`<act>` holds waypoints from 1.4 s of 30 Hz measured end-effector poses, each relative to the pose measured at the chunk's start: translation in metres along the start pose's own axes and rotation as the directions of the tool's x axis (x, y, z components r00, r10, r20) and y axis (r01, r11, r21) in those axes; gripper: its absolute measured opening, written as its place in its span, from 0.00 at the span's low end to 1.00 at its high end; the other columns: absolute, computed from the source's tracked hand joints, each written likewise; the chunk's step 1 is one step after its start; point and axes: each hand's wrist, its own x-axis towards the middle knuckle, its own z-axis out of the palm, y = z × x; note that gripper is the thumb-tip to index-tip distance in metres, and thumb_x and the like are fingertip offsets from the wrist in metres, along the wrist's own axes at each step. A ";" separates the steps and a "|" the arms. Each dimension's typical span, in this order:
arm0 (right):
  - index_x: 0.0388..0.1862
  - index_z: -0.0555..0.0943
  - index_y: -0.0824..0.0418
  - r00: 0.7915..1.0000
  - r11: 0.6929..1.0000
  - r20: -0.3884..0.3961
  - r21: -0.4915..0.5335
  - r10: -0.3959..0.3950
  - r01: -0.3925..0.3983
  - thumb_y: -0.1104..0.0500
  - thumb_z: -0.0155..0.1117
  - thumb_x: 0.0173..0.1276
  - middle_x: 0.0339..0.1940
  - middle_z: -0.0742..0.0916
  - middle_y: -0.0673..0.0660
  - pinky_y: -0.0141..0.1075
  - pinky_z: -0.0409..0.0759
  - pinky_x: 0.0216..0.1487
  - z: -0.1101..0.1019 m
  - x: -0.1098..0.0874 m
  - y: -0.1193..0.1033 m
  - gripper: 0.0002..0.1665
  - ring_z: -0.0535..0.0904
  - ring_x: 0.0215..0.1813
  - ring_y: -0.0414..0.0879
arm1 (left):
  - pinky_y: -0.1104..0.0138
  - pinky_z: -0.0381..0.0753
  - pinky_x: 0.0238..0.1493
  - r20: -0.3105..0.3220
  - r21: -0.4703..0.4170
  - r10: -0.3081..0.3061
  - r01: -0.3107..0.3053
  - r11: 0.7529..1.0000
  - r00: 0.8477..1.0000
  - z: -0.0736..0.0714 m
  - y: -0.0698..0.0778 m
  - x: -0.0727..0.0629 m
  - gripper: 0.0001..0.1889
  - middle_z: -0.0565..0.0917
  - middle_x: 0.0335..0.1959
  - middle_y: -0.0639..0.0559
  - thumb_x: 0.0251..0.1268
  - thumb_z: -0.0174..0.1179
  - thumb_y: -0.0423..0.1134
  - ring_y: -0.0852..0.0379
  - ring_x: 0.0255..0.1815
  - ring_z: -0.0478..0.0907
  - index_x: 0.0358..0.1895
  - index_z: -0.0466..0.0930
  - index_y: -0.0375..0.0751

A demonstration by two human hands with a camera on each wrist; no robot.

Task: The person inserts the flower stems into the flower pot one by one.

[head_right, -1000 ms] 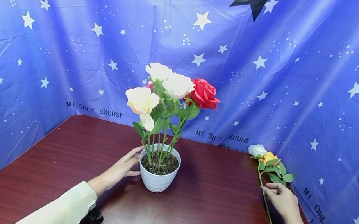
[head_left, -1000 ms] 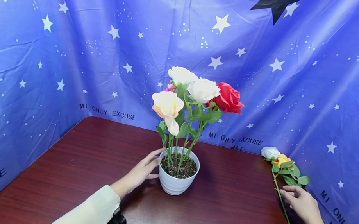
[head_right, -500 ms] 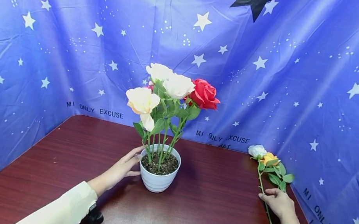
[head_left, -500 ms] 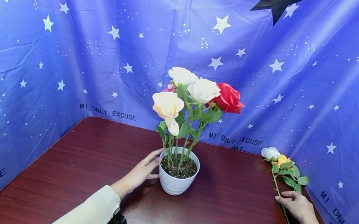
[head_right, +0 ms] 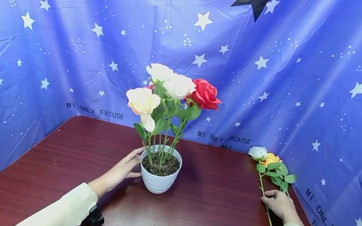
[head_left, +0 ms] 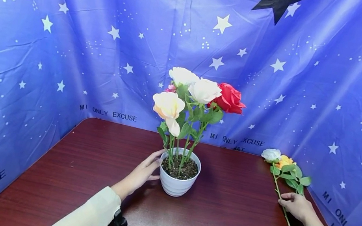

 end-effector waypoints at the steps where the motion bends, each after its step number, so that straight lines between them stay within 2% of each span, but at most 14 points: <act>1: 0.49 0.79 0.77 1.000 1.000 0.002 0.001 -0.005 0.005 0.55 0.65 0.69 0.27 0.86 0.52 0.39 0.76 0.35 0.001 0.000 0.000 0.24 0.80 0.30 0.43 | 0.46 0.78 0.60 0.001 0.000 0.000 0.000 1.000 1.000 0.000 0.000 0.000 0.27 0.60 0.74 0.35 0.81 0.46 0.50 0.37 0.74 0.58 0.78 0.59 0.52; 7: 0.46 0.81 0.75 1.000 1.000 0.011 0.005 -0.028 0.028 0.55 0.64 0.69 0.23 0.82 0.49 0.36 0.76 0.31 0.003 -0.002 -0.002 0.21 0.77 0.29 0.44 | 0.46 0.78 0.60 -0.005 -0.002 -0.001 0.001 1.000 1.000 0.000 0.001 0.000 0.27 0.62 0.72 0.34 0.81 0.47 0.50 0.38 0.74 0.59 0.78 0.60 0.52; 14: 0.45 0.82 0.72 0.999 0.999 0.007 -0.014 -0.040 0.040 0.55 0.64 0.70 0.23 0.81 0.49 0.37 0.75 0.31 0.002 -0.004 -0.006 0.19 0.76 0.28 0.44 | 0.45 0.79 0.59 -0.007 -0.001 -0.001 0.001 1.000 1.000 0.001 0.001 0.000 0.26 0.63 0.71 0.34 0.81 0.47 0.49 0.38 0.73 0.60 0.78 0.60 0.53; 23: 0.45 0.83 0.71 0.995 0.995 -0.048 -0.049 -0.087 0.084 0.55 0.65 0.70 0.23 0.83 0.48 0.35 0.75 0.31 0.000 -0.005 -0.008 0.18 0.77 0.27 0.42 | 0.45 0.79 0.59 -0.009 0.004 -0.002 0.002 1.000 1.000 0.001 0.000 0.000 0.26 0.63 0.71 0.34 0.81 0.47 0.49 0.37 0.73 0.60 0.78 0.60 0.53; 29: 0.46 0.83 0.71 0.988 0.990 -0.085 -0.053 -0.131 0.127 0.55 0.65 0.70 0.25 0.84 0.48 0.33 0.75 0.30 -0.006 -0.008 -0.020 0.18 0.78 0.27 0.41 | 0.45 0.78 0.59 -0.006 -0.002 -0.001 0.001 1.000 1.000 0.000 0.001 0.000 0.27 0.62 0.72 0.34 0.81 0.47 0.50 0.37 0.74 0.59 0.78 0.60 0.53; 37: 0.47 0.82 0.69 0.974 0.985 -0.152 -0.068 -0.165 0.157 0.53 0.67 0.70 0.27 0.87 0.48 0.37 0.76 0.34 -0.012 -0.010 -0.038 0.19 0.80 0.27 0.40 | 0.45 0.78 0.60 0.002 -0.005 -0.006 0.006 1.000 1.000 0.000 -0.001 0.001 0.27 0.61 0.73 0.34 0.81 0.47 0.50 0.38 0.74 0.59 0.78 0.60 0.53; 42: 0.47 0.81 0.68 0.966 0.981 -0.170 -0.049 -0.192 0.186 0.51 0.67 0.70 0.27 0.87 0.47 0.34 0.76 0.30 -0.015 -0.011 -0.052 0.20 0.80 0.27 0.39 | 0.45 0.78 0.59 0.004 0.000 0.000 0.000 1.000 1.000 0.000 -0.001 0.001 0.27 0.61 0.72 0.33 0.81 0.47 0.51 0.37 0.74 0.59 0.78 0.59 0.52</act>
